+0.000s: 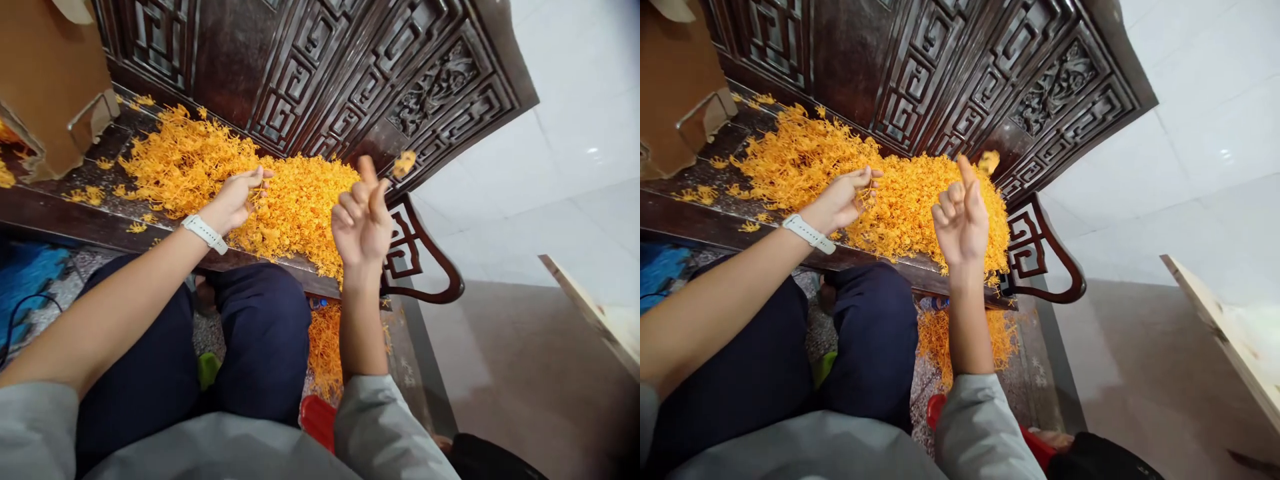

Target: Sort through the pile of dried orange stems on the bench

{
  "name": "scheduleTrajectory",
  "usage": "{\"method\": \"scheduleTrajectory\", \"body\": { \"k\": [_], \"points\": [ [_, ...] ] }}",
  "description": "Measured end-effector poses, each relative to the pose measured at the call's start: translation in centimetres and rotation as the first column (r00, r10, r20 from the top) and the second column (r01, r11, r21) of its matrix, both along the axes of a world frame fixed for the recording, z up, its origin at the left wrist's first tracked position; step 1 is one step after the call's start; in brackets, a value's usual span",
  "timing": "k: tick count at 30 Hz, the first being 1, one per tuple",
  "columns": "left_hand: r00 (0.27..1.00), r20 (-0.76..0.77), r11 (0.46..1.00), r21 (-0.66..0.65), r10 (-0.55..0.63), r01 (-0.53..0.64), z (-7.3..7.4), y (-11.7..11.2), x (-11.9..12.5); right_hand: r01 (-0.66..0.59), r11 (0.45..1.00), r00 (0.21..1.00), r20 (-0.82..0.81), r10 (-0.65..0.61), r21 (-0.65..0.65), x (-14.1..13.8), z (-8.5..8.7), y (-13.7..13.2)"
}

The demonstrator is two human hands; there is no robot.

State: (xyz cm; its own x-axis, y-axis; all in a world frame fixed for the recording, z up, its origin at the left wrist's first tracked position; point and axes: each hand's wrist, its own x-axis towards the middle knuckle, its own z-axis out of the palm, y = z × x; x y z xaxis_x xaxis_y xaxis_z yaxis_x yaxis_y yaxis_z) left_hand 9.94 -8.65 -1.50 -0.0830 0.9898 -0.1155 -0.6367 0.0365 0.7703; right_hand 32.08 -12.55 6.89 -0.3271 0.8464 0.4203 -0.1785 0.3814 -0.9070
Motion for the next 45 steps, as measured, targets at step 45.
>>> {"method": "scheduleTrajectory", "body": {
  "k": [45],
  "points": [
    [0.981, -0.193, 0.999, 0.051, -0.004, 0.015, 1.2, -3.0, 2.5, 0.025, 0.901, 0.671, 0.661, -0.336, 0.433, -2.0, -5.0, -0.1]
  ]
}}
